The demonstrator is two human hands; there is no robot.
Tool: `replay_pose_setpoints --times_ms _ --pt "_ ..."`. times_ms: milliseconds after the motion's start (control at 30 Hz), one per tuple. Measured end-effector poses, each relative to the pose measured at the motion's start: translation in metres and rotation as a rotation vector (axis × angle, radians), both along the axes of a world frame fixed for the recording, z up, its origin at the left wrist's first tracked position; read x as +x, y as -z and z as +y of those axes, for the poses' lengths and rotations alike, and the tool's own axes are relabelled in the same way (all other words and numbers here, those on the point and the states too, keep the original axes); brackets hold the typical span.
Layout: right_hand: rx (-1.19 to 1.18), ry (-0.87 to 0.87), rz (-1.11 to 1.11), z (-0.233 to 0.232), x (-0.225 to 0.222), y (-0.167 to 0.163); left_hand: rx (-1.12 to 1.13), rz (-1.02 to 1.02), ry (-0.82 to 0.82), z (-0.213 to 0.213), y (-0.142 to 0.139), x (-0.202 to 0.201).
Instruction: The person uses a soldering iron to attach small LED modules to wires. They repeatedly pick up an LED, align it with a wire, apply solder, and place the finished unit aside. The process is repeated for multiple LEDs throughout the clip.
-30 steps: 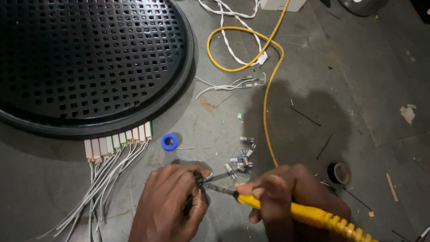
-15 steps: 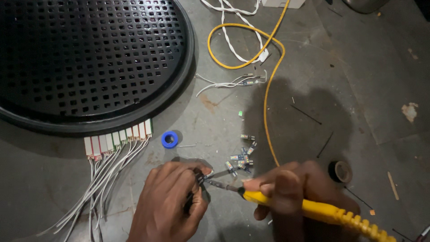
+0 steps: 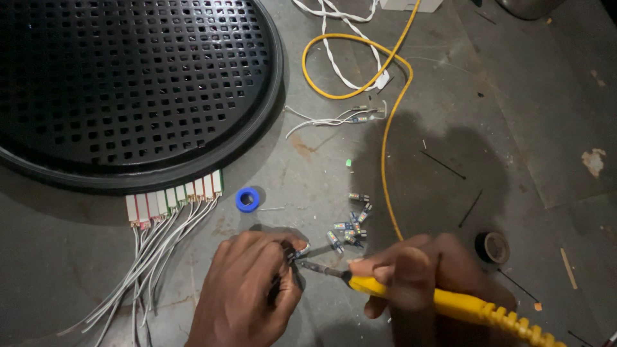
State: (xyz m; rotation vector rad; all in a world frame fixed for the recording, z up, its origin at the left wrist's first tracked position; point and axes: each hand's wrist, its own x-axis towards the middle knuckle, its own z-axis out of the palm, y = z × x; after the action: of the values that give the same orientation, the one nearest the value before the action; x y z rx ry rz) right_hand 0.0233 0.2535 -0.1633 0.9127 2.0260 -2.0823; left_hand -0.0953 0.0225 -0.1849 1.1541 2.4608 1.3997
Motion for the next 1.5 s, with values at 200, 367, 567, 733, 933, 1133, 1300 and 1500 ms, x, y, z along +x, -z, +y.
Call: replay_pose_setpoints --times_ms 200,367,567,733,933,1133,1300,1500 --pt "0.303 0.144 0.248 0.002 0.046 0.032 0.077 0.074 0.005 -0.001 0.001 -0.001" --pt "0.057 -0.039 -0.003 0.04 0.042 0.042 0.052 0.061 -0.004 -0.001 0.002 -0.001" --pt "0.361 0.199 -0.081 -0.006 0.034 0.022 0.039 0.034 -0.004 -0.001 0.0 0.0" --pt "0.225 0.06 -0.052 -0.008 0.002 -0.026 0.041 0.037 -0.003 -0.001 0.0 -0.001" --pt "0.021 -0.09 0.006 0.033 0.028 0.011 0.039 0.03 -0.005 -0.001 0.002 0.0" --pt "0.166 -0.047 0.004 0.009 0.017 -0.007 0.07 0.063 -0.012 -0.001 0.003 -0.001" --pt "0.291 0.201 0.038 -0.045 -0.022 -0.05 0.056 0.06 -0.016 -0.002 0.003 0.0" --pt "0.601 0.213 0.509 -0.051 0.023 -0.007 0.071 0.066 -0.014 -0.002 0.002 0.0"
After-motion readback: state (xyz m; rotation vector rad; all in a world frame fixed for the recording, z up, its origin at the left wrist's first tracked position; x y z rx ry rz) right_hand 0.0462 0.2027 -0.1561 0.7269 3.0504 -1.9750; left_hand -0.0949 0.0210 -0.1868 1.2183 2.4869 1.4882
